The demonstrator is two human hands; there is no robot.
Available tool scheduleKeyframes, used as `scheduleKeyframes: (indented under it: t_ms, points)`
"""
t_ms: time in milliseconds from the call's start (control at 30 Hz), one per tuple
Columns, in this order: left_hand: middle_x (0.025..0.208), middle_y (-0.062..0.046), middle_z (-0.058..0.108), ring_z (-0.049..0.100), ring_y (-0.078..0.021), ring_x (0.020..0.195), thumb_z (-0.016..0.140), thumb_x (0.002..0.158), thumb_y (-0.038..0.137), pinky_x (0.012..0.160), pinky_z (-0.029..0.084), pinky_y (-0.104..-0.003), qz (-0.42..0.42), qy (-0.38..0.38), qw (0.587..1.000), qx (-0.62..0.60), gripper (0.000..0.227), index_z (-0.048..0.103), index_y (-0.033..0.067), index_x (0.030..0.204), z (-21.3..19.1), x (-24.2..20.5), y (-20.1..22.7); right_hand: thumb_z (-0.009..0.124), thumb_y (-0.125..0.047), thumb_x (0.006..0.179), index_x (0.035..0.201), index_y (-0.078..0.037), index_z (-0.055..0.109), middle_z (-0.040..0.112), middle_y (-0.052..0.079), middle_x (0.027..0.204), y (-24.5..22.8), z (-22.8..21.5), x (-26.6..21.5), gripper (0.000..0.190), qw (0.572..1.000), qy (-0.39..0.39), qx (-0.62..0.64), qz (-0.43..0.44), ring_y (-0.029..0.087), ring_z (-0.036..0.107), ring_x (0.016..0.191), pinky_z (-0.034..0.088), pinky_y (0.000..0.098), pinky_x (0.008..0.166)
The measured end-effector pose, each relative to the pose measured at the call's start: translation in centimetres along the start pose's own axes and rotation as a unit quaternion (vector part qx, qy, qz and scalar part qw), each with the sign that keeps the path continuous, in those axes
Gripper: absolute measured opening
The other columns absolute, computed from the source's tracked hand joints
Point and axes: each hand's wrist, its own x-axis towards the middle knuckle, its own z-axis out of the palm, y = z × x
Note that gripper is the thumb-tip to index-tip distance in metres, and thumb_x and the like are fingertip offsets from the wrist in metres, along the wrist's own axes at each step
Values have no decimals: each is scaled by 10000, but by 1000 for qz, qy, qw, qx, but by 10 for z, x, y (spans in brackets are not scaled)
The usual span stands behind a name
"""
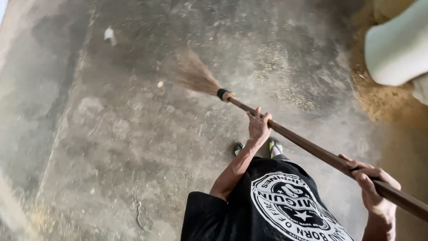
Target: Sweeping rice grains on the floor into a pile using a broom in a storage area.
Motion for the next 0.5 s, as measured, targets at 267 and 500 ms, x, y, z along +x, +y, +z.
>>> scheduleKeyframes:
  t_ms: [267,500]
  points:
    - [1341,-191,544,490,-536,1441,803,846,175,1226,269,-762,-184,121,971,99,285,608,206,1051,-38,-126,-137,654,-64,975,964,24,669,739,253,1163,43,88,77,90,965,-250,-50,69,423,697,1227,557,497,1041]
    - [1419,-322,472,415,-598,1306,795,853,192,1104,326,-719,-343,275,894,88,321,597,153,1103,-87,-236,-135,678,-174,952,948,-47,727,787,168,1148,106,175,113,136,860,-509,-2,26,362,720,1222,649,439,955]
